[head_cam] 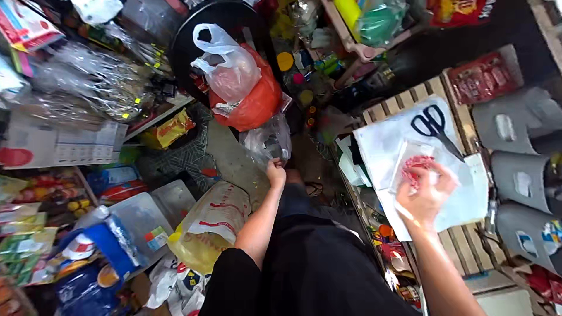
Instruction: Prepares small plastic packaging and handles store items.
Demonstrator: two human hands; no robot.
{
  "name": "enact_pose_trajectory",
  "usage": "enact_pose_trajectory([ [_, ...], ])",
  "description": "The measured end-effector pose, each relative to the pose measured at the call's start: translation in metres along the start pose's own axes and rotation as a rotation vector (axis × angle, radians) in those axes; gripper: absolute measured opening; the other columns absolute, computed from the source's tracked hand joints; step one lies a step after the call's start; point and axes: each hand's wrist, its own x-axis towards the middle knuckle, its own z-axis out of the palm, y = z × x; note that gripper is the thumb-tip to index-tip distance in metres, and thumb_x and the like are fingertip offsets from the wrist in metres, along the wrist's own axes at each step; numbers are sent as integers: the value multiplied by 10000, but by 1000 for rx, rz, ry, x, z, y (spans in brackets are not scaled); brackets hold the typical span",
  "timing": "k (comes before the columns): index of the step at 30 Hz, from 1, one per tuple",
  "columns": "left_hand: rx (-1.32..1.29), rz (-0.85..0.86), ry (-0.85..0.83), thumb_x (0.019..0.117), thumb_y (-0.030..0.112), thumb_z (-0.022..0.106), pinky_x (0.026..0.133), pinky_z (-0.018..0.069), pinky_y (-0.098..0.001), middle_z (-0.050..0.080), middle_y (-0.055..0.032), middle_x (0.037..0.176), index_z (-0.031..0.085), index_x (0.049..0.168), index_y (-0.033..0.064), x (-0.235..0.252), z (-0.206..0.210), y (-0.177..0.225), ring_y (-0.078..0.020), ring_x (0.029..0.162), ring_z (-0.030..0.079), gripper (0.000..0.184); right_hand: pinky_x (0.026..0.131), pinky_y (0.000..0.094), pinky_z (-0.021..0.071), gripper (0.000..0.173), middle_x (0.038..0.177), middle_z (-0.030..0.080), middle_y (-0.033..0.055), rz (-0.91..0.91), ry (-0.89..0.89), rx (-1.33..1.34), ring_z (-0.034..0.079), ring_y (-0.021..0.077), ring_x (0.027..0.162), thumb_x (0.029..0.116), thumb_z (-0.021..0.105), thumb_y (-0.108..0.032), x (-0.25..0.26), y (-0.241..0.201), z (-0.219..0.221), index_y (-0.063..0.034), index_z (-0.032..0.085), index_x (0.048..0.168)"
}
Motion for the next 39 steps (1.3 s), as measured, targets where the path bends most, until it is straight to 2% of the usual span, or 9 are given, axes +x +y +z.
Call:
enact_pose_trajectory([
  [5, 241, -55, -159, 1010, 49, 530, 1138, 409, -560, 460, -297, 1504, 459, 1489, -28, 112, 16, -11, -431, 1390, 469, 490, 1138, 534, 405, 216, 1447, 545, 202, -108, -564, 307, 463, 392, 1386, 953, 619, -146, -1, -103, 79, -87, 750, 1114],
  [9, 615, -130, -95, 991, 242, 626, 1188, 239, -661, 332, -334, 1581, 513, 1452, -34, 163, 18, -8, -530, 1493, 236, 549, 1078, 427, 489, 200, 1402, 590, 146, -269, -624, 425, 543, 302, 1323, 969, 607, -188, -25, -132, 123, -145, 745, 1108],
  [12, 690, -160, 33, 946, 272, 678, 1212, 113, -678, 186, -326, 1646, 382, 1542, -37, 168, 1, -19, -513, 1536, 111, 733, 1045, 406, 514, 215, 1416, 579, 149, -267, -683, 414, 570, 286, 1291, 991, 582, -191, -22, -130, 127, -146, 731, 1138],
  [16, 736, -168, 14, 901, 232, 721, 1175, 240, -667, 188, -322, 1643, 341, 1554, -44, 177, -25, -15, -510, 1511, 198, 804, 1043, 378, 523, 256, 1393, 583, 162, -179, -625, 437, 589, 258, 1268, 974, 583, -175, 3, -130, 130, -107, 719, 1180],
  [21, 807, -138, -121, 974, 273, 640, 1150, 296, -653, 312, -283, 1604, 568, 1388, -54, 175, -49, -8, -494, 1468, 287, 532, 1076, 347, 498, 332, 1386, 598, 137, -156, -608, 463, 571, 220, 1299, 977, 584, -186, 12, -125, 120, -66, 675, 1273],
  [31, 402, 380, -244, 1009, 185, 582, 1224, 319, -490, 326, -221, 1628, 431, 1517, -43, 19, -67, -5, -344, 1502, 342, 577, 1101, 398, 471, 369, 1431, 559, 149, -83, -777, 385, 548, 253, 1324, 976, 584, -147, -4, -84, 81, -66, 645, 1330],
  [35, 195, 616, -311, 977, 196, 577, 1204, 378, -417, 412, -206, 1579, 510, 1460, -51, -79, -77, 37, -265, 1470, 408, 547, 1123, 461, 448, 619, 1483, 492, 209, -129, -662, 497, 496, 317, 1366, 926, 631, -276, -7, -77, 71, -10, 487, 1466],
  [37, 12, 642, -475, 988, 204, 593, 1177, 423, -391, 474, -181, 1536, 565, 1417, -37, -126, -77, 72, -234, 1424, 467, 493, 1171, 501, 389, 889, 1538, 432, 239, -151, -500, 603, 423, 348, 1428, 837, 758, -374, -5, -79, 65, 17, 373, 1537],
  [39, -207, 620, -671, 1006, 185, 601, 1122, 481, -373, 550, -160, 1463, 622, 1357, -32, -163, -75, 108, -211, 1336, 550, 413, 1178, 505, 393, 897, 1518, 463, 236, -226, -341, 744, 426, 326, 1437, 809, 833, -326, 1, -75, 50, 29, 393, 1506],
])
